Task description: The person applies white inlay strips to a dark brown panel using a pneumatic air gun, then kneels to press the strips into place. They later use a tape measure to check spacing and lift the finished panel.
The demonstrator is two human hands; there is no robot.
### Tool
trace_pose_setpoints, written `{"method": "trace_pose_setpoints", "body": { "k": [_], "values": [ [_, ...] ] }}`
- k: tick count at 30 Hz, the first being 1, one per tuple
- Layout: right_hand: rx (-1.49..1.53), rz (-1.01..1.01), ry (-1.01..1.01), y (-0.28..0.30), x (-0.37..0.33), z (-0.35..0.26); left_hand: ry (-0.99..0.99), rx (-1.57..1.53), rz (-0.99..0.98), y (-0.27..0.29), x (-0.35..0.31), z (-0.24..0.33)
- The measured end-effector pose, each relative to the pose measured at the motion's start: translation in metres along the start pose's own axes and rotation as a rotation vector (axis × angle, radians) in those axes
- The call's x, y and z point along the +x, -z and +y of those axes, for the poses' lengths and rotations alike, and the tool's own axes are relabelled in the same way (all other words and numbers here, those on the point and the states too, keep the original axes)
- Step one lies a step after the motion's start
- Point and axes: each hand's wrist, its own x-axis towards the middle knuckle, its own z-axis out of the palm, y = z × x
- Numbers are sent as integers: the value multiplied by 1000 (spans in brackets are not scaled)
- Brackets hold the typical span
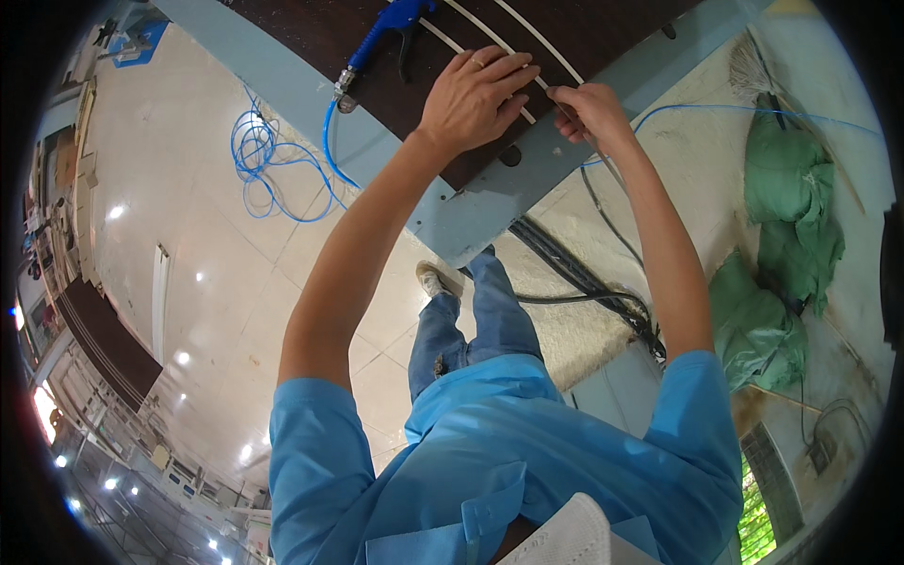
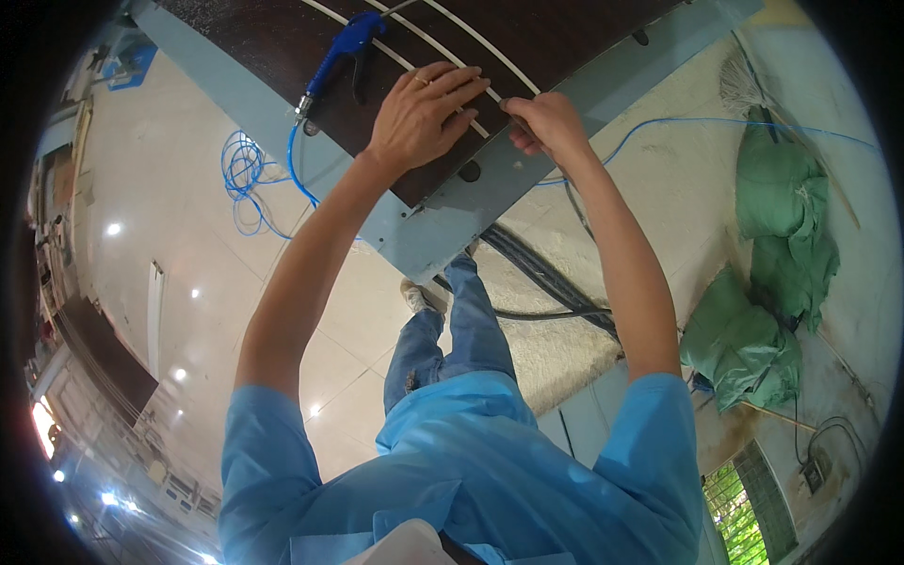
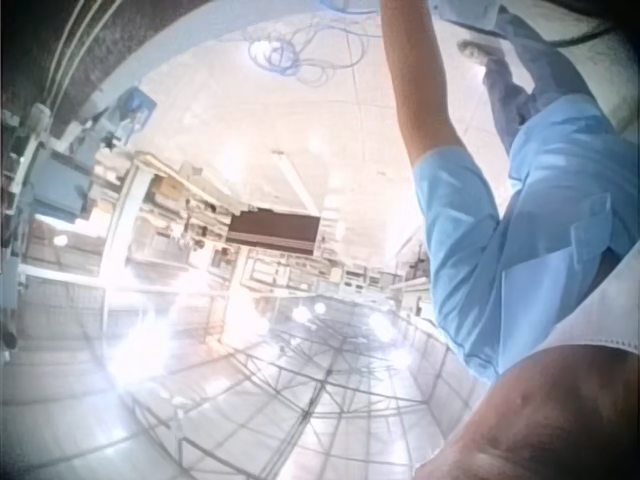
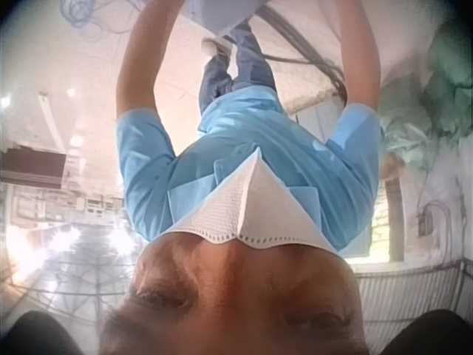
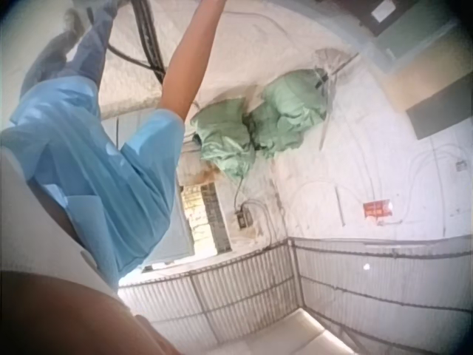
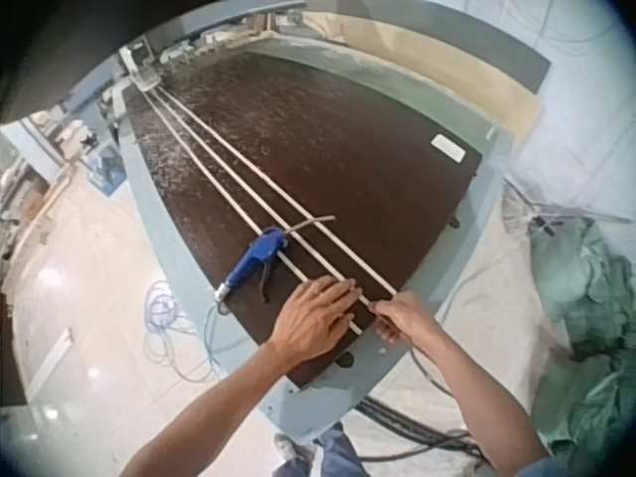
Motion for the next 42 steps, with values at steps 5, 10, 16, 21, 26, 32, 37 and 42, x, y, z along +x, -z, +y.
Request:
{"method": "trace_pose_setpoints", "body": {
  "k": [5,10,16,21,26,32,37,42],
  "values": [
    [-26,14,22,-1,0,3,89,102,-8,-15,-9,9],
    [-32,22,72,1,-7,15,82,89,11,-14,-11,6],
    [-26,35,164,7,-13,33,81,115,2,-15,-12,7],
    [-158,140,279,0,-12,39,83,103,-6,-13,-12,5],
    [-111,125,281,1,-13,42,88,95,-21,-13,-14,5],
    [-169,195,345,-2,-18,47,49,118,-38,-14,-15,5],
    [-198,167,284,4,-24,49,31,123,-95,-14,-14,6],
    [-171,89,211,13,-27,47,-1,137,-108,-13,-15,6]
  ]
}}
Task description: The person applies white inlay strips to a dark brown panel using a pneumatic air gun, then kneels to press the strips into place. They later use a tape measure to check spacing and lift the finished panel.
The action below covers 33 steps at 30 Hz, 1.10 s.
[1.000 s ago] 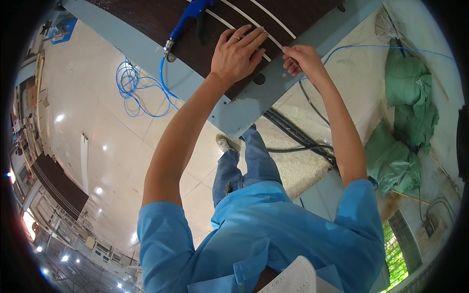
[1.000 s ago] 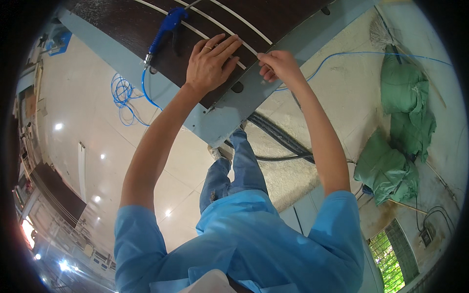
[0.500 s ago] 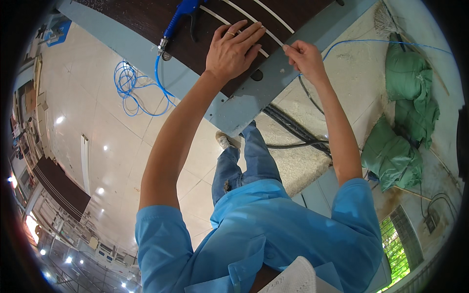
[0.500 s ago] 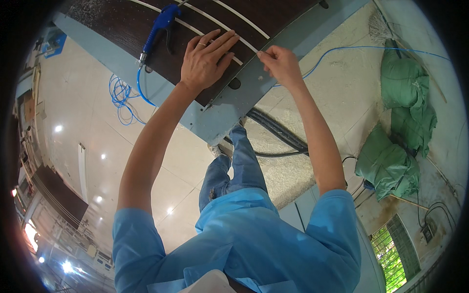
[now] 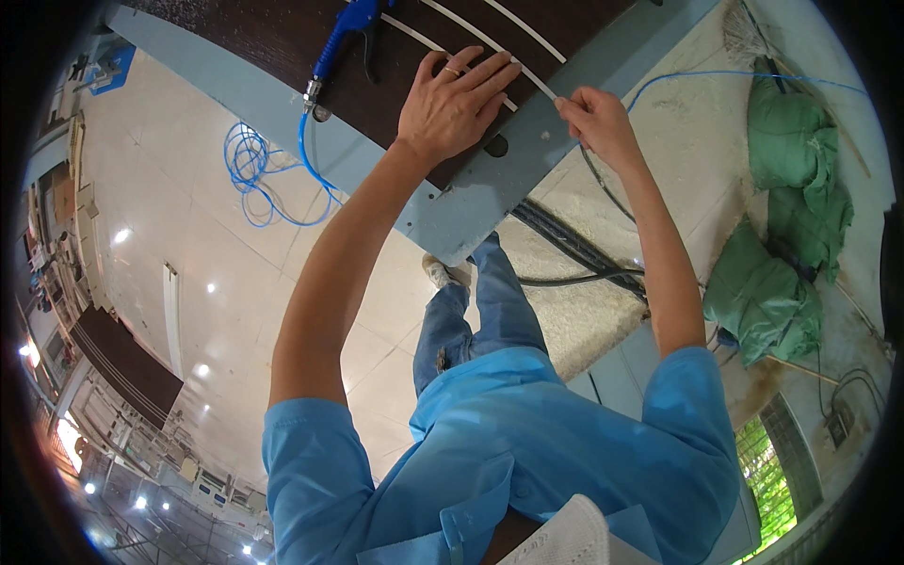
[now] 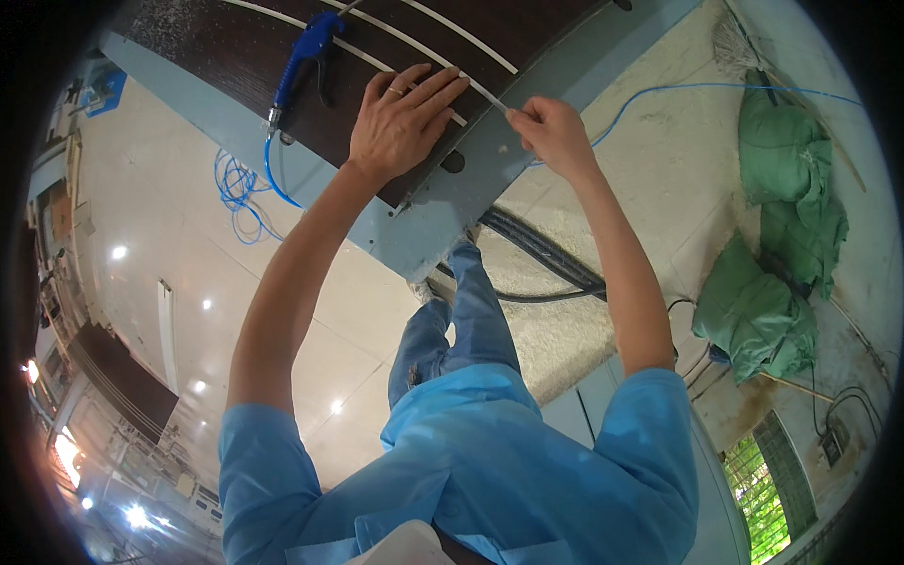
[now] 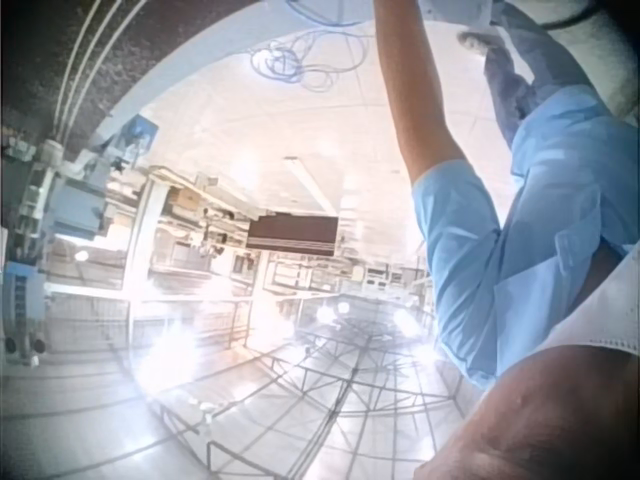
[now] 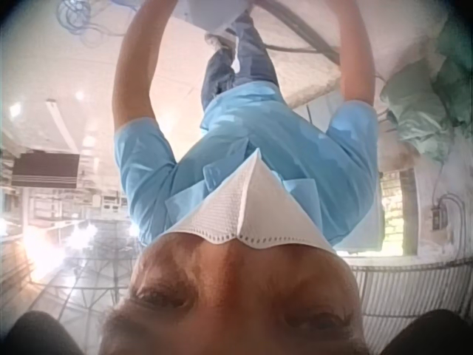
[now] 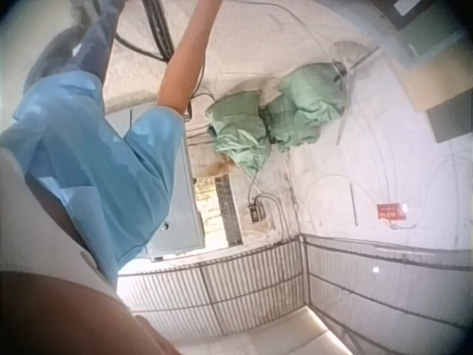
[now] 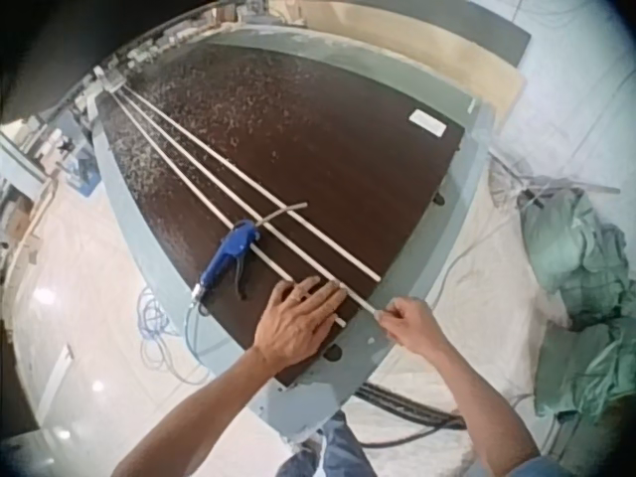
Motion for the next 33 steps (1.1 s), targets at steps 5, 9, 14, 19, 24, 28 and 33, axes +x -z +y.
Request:
{"method": "trace_pose_setpoints", "body": {
  "k": [5,9,14,19,24,28,33],
  "values": [
    [109,-63,-52,5,0,-5,2,-16,-2,-1,-1,1],
    [61,-70,-85,6,1,-8,11,-22,7,1,2,1],
    [74,-67,-54,3,1,-6,32,-31,-20,3,2,2],
    [171,54,114,3,-18,7,72,-109,18,3,1,1],
    [249,229,179,-2,-40,31,22,-98,62,10,-1,9],
    [146,286,180,-9,-42,43,49,-108,-11,12,-16,50],
    [141,280,145,-10,-43,43,155,-102,72,-3,-20,83]
  ]
}}
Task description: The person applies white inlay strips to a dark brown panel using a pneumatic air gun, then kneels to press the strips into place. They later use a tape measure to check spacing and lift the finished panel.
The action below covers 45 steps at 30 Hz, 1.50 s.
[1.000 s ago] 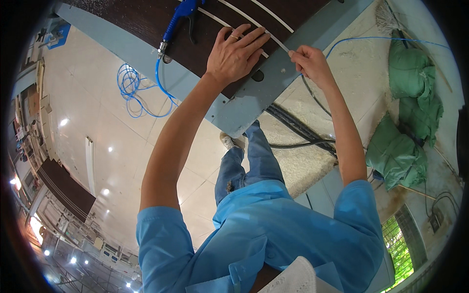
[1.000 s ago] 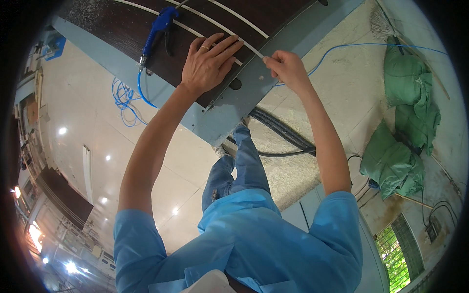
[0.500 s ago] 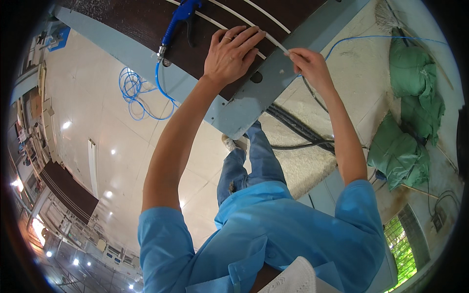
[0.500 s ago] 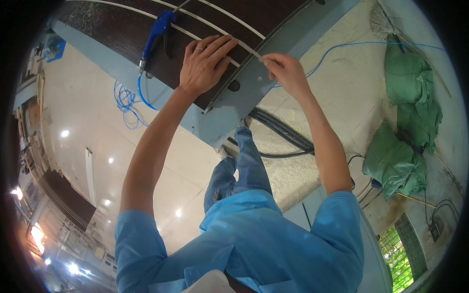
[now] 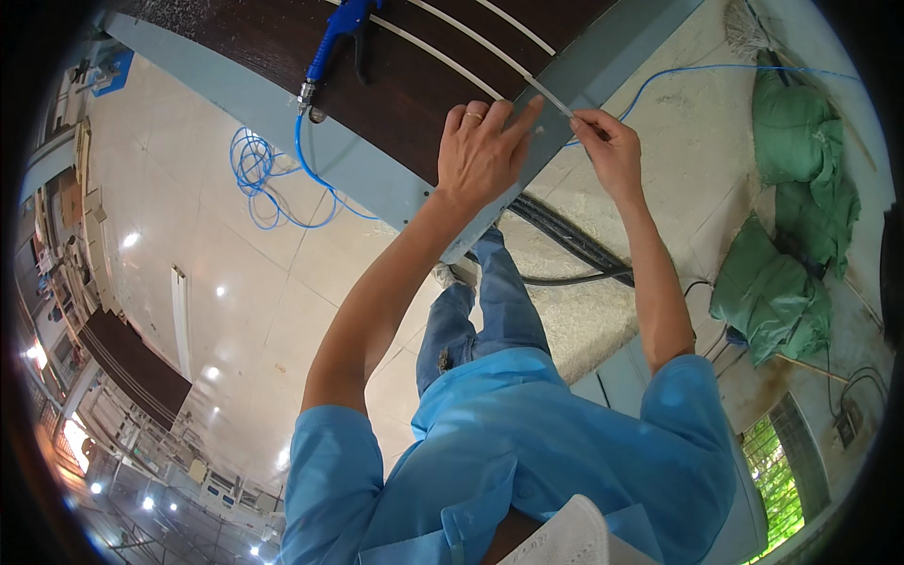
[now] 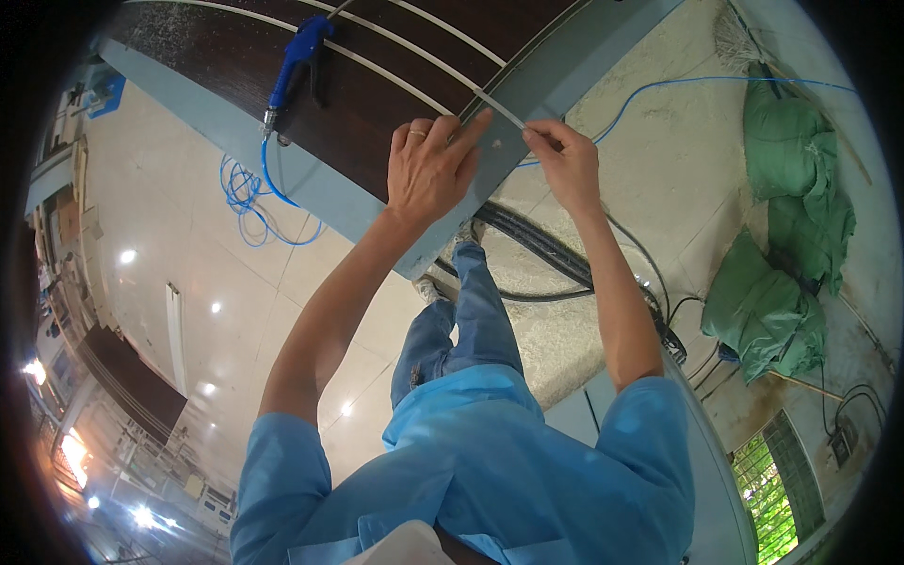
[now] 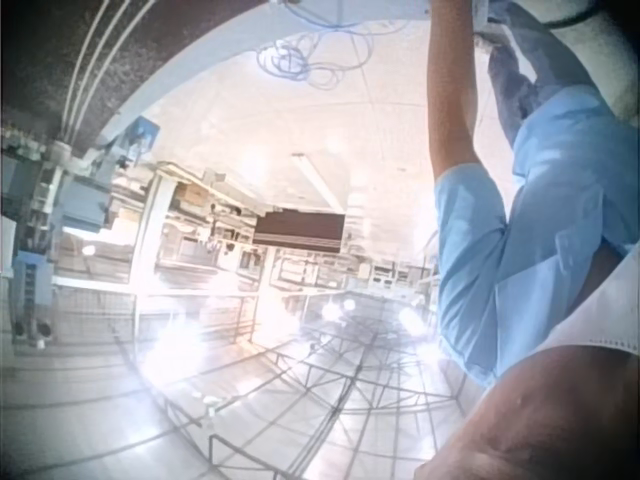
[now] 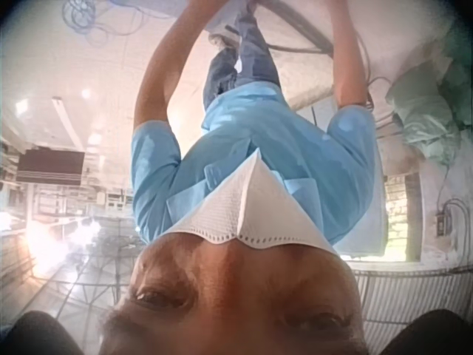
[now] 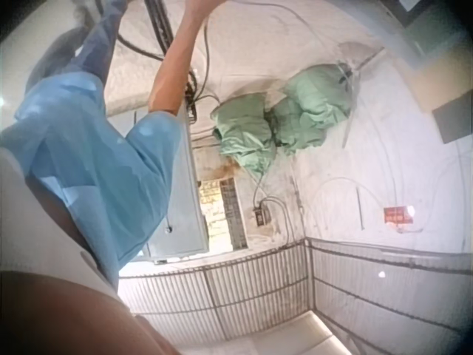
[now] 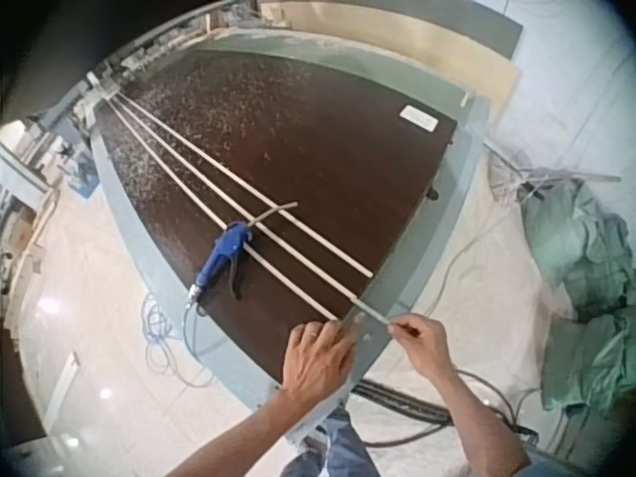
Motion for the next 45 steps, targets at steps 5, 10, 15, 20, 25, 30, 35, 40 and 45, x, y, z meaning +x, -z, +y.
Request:
{"method": "trace_pose_setpoints", "body": {
  "k": [5,10,15,20,25,30,35,40,45],
  "values": [
    [-68,32,-1,-1,0,-8,56,45,-60,-6,8,0],
    [-102,47,-12,-4,1,-12,77,38,-32,-6,12,3],
    [-142,73,28,-10,3,-14,107,34,-52,-7,14,2],
    [-182,64,27,-10,5,-20,132,25,-29,-5,16,4],
    [-252,35,-5,-9,9,-26,165,17,-69,-1,19,4],
    [-295,34,-16,-11,11,-31,186,-18,-97,4,23,-2],
    [-311,39,10,-15,13,-36,154,44,-115,9,31,-7],
    [-279,40,21,-20,18,-40,140,79,-79,17,44,-26],
    [-288,25,93,-29,30,-42,159,114,-108,28,47,-40]
  ]
}}
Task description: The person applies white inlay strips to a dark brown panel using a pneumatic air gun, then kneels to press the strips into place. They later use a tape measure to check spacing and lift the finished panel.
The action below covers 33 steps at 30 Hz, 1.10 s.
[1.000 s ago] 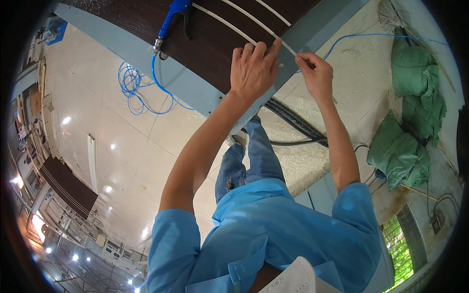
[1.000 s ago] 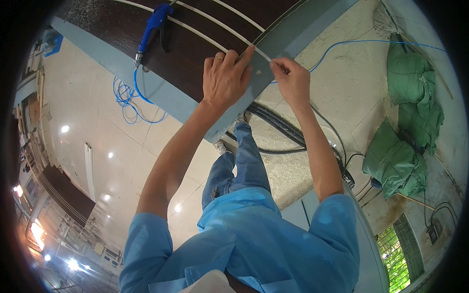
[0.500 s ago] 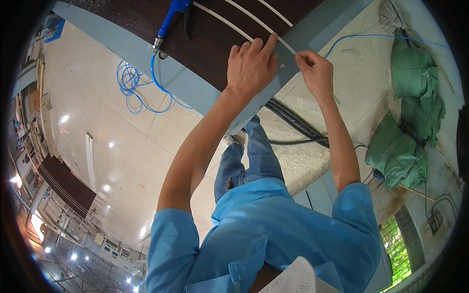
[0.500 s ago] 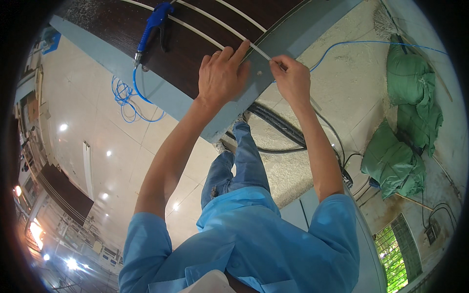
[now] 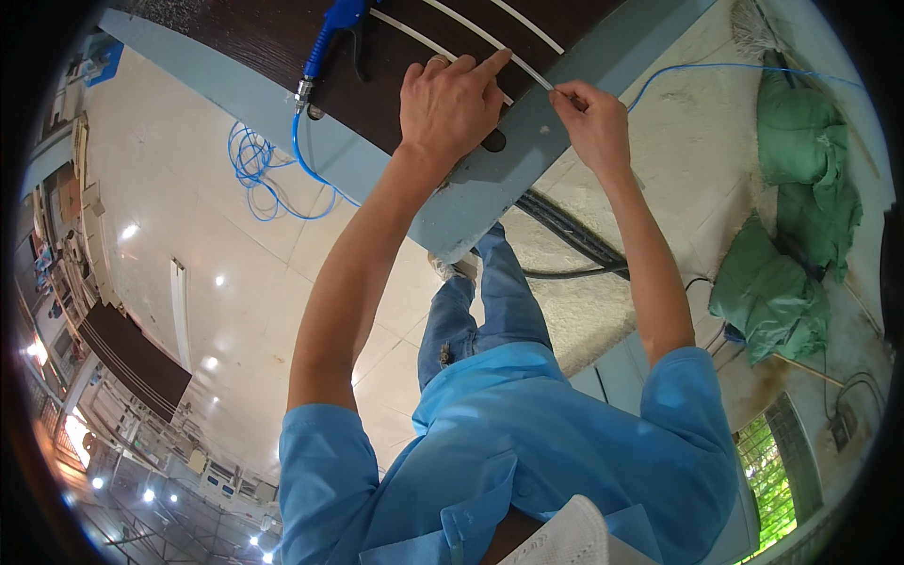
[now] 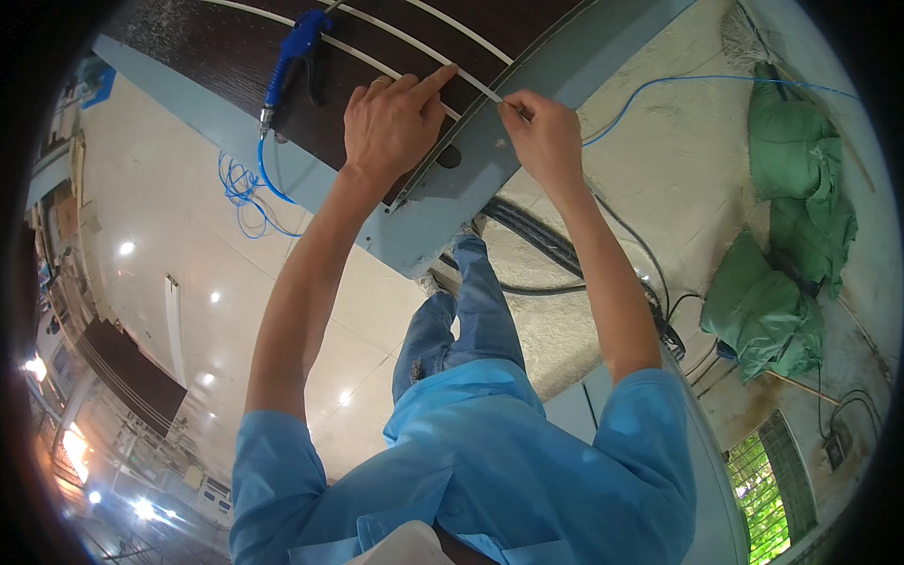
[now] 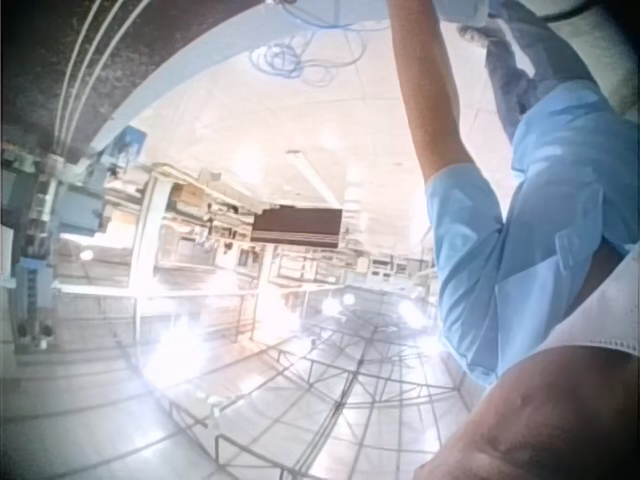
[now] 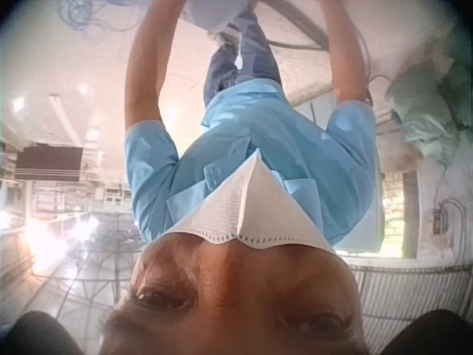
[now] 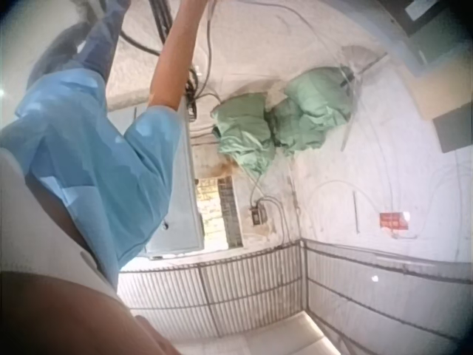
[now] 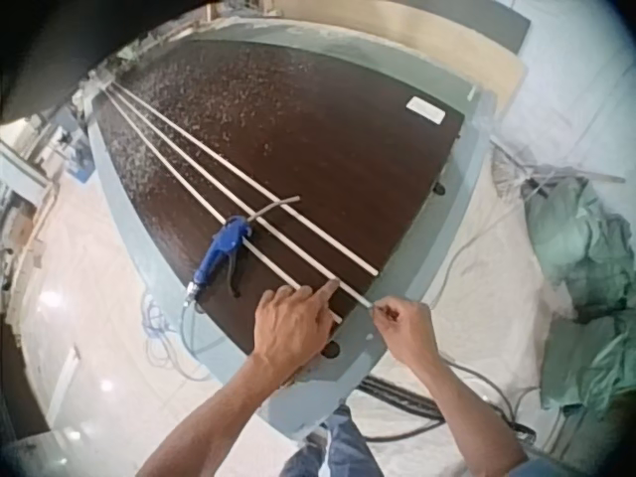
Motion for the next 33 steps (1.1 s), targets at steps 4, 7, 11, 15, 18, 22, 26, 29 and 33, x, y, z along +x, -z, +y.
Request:
{"method": "trace_pose_setpoints", "body": {
  "k": [4,7,11,15,18,22,26,29,33],
  "values": [
    [20,-17,-20,-6,7,-2,5,42,-15,-1,1,-10],
    [39,-43,-30,-8,13,-4,-8,38,7,-2,4,-19],
    [78,-144,-104,-6,23,-6,-16,56,13,-4,8,-30],
    [162,-220,-168,-4,30,-5,-2,30,6,-7,8,-35],
    [214,-265,-245,-2,32,-5,-3,6,16,-10,9,-39],
    [312,-304,-276,1,33,-6,-39,0,64,-8,2,-33],
    [322,-329,-305,5,36,-7,-91,-168,51,-6,-35,11],
    [339,-356,-315,8,37,-7,-54,-335,5,-13,-71,53],
    [377,-405,-337,13,41,-7,67,-484,0,-26,-96,82]
  ]
}}
